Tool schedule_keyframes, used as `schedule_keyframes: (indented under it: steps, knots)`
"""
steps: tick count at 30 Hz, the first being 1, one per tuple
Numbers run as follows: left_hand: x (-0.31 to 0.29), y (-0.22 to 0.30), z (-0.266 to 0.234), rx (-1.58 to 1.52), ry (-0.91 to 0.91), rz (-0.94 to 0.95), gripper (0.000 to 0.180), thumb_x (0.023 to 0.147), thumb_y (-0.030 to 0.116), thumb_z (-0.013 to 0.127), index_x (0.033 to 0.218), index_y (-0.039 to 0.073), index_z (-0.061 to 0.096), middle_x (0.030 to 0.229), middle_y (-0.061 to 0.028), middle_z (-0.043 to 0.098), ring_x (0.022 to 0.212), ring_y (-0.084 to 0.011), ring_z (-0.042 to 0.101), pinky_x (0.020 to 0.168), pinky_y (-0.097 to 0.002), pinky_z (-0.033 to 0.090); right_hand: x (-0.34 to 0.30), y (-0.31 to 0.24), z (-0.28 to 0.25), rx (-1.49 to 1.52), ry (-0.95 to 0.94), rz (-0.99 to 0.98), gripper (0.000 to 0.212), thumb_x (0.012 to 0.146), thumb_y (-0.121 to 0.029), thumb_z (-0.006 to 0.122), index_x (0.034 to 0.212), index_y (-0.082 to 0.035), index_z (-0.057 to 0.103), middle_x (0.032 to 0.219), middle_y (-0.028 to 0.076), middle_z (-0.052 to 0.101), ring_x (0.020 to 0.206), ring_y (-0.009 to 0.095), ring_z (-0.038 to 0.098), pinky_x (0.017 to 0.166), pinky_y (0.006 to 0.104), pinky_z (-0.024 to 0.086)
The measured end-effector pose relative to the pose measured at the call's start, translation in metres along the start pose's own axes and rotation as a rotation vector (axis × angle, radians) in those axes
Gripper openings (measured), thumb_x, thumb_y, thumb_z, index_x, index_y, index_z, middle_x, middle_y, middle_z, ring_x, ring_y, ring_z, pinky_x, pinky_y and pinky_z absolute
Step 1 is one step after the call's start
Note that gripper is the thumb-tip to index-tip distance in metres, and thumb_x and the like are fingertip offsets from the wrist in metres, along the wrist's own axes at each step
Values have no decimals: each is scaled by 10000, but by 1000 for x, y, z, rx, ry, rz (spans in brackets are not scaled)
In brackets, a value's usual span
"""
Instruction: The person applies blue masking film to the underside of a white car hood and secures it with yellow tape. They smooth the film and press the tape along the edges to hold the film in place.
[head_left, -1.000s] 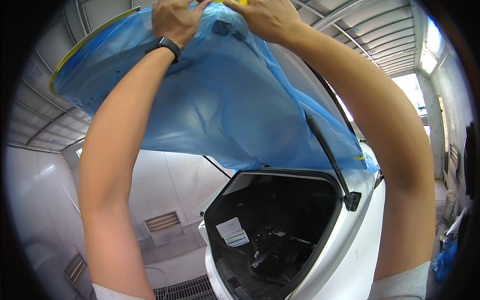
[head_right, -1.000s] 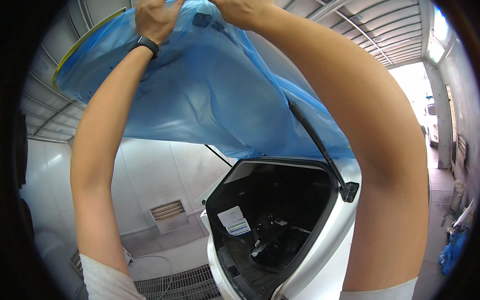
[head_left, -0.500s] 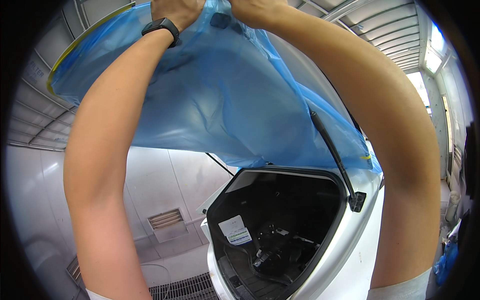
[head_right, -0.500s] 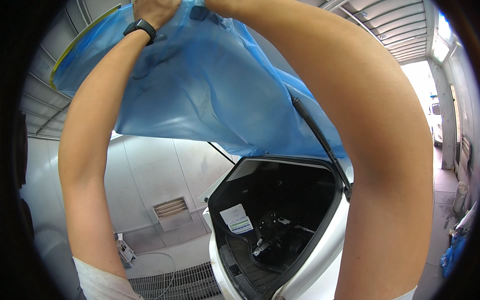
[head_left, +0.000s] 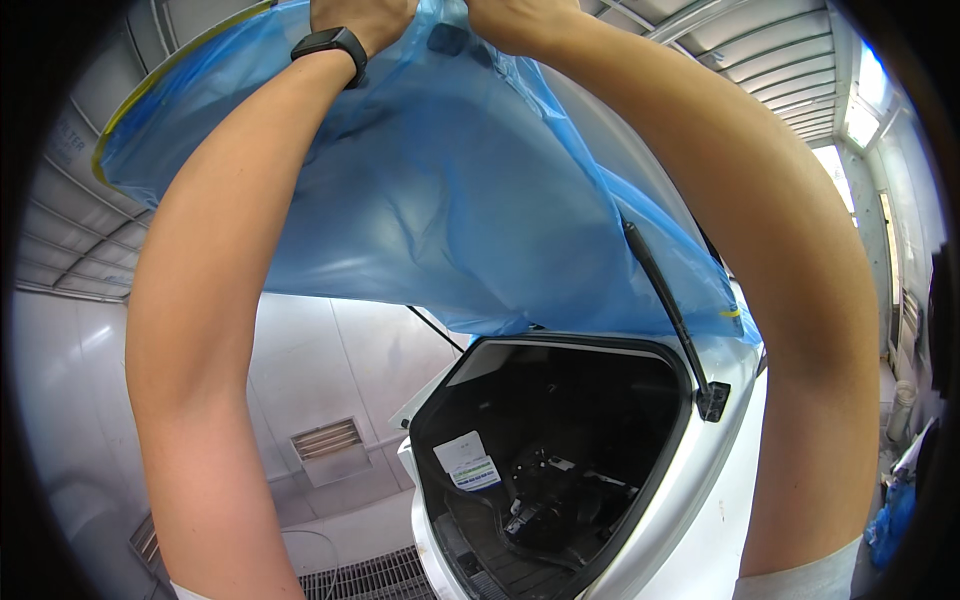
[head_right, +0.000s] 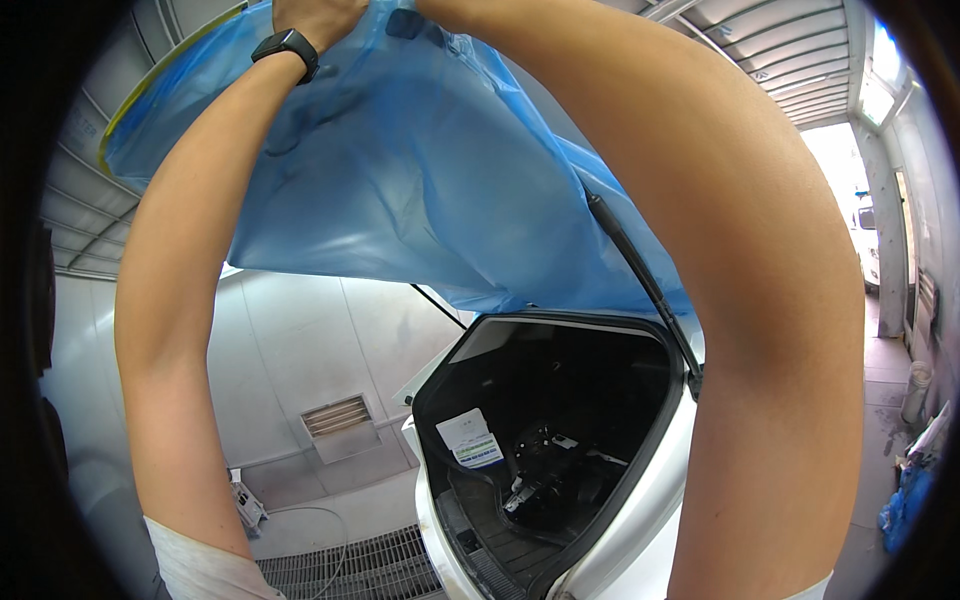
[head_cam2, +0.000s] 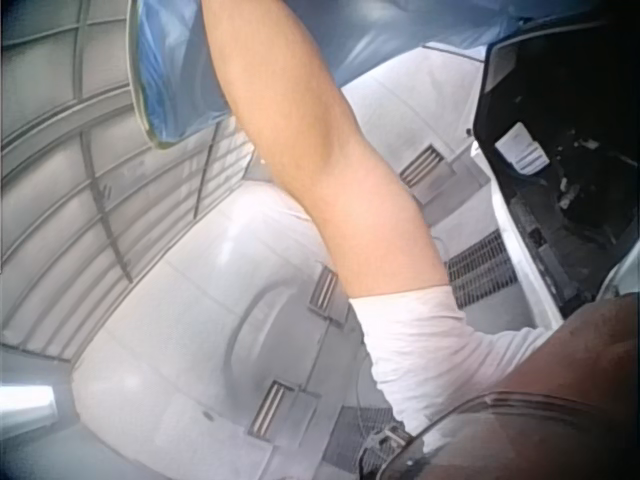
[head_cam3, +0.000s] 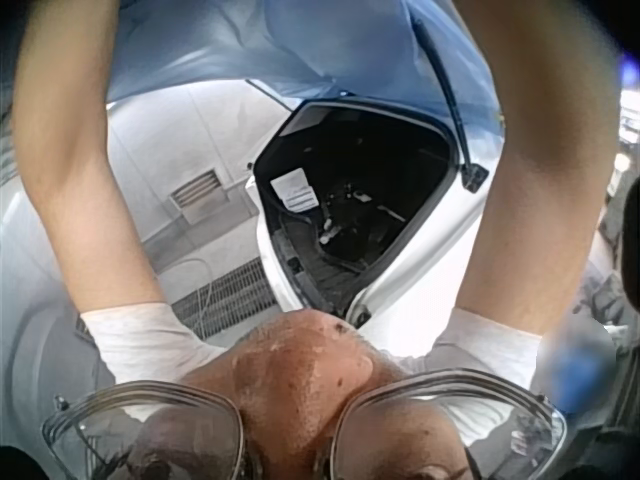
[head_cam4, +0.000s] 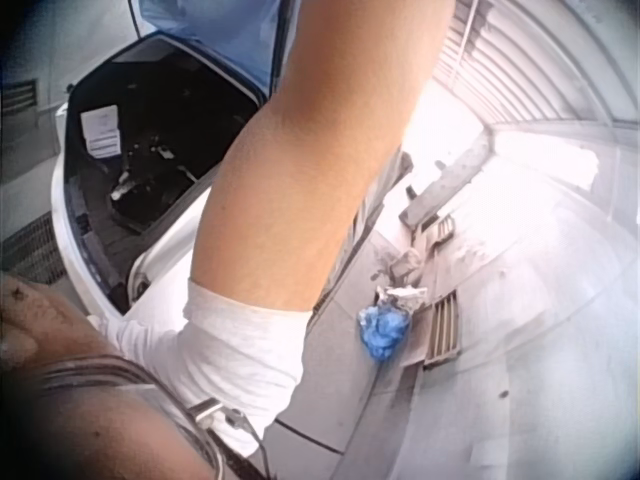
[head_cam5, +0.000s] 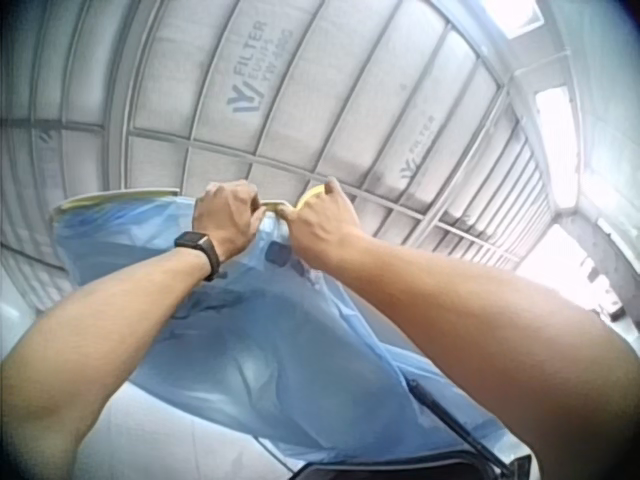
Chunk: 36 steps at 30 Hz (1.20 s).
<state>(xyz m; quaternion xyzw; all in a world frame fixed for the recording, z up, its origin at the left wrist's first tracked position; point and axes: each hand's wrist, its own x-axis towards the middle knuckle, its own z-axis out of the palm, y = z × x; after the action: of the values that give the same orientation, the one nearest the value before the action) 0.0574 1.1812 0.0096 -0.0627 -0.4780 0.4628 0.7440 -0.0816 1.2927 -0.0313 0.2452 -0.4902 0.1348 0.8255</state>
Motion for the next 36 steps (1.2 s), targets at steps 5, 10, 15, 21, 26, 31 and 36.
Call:
schedule_keyframes:
  steps: [5,10,15,21,26,31,36]
  knots:
    - [6,0,4,72,-3,7,212,844,283,777,813,82,719,938,-129,742,915,-390,709,818,-504,560,6,-3,-3,70,-43,48,389,963,-262,519,1306,-214,696,968,84,757,1003,249,723,1059,474,393]
    - [24,2,4,65,-235,-157,340,860,442,745,927,111,785,986,-155,764,967,-376,723,863,-491,569,6,-4,-15,138,-107,77,337,951,-282,525,1184,-130,715,950,115,762,978,274,734,1052,490,398]
    - [34,5,3,5,-316,-254,359,837,508,757,911,166,835,997,-177,765,979,-369,734,892,-462,590,13,-14,-20,283,-56,242,296,934,-275,543,1056,-61,708,965,173,766,975,311,737,1028,504,414]
    - [29,8,4,-23,-216,-315,341,814,504,781,861,172,839,959,-164,772,953,-349,746,875,-453,594,21,-14,-6,310,14,332,288,961,-281,521,1036,-92,726,1013,160,768,995,319,733,1014,503,432]
    - [31,8,9,136,-217,-234,430,818,531,773,927,119,827,1014,-164,772,972,-351,743,896,-446,583,27,-6,6,384,148,295,264,965,-291,532,978,-159,760,931,175,760,920,335,735,979,478,448]
    - [32,11,9,145,-236,-251,502,830,550,766,948,64,807,1026,-198,764,989,-363,739,910,-454,573,5,17,20,615,415,414,254,973,-362,611,1079,-190,765,926,214,739,900,406,708,895,478,511]
    - [35,10,5,138,-258,-199,427,861,491,756,924,72,807,965,-195,767,966,-358,742,902,-460,572,-21,41,22,581,309,474,303,1006,-380,572,1199,-225,747,959,201,748,918,409,705,886,490,502]
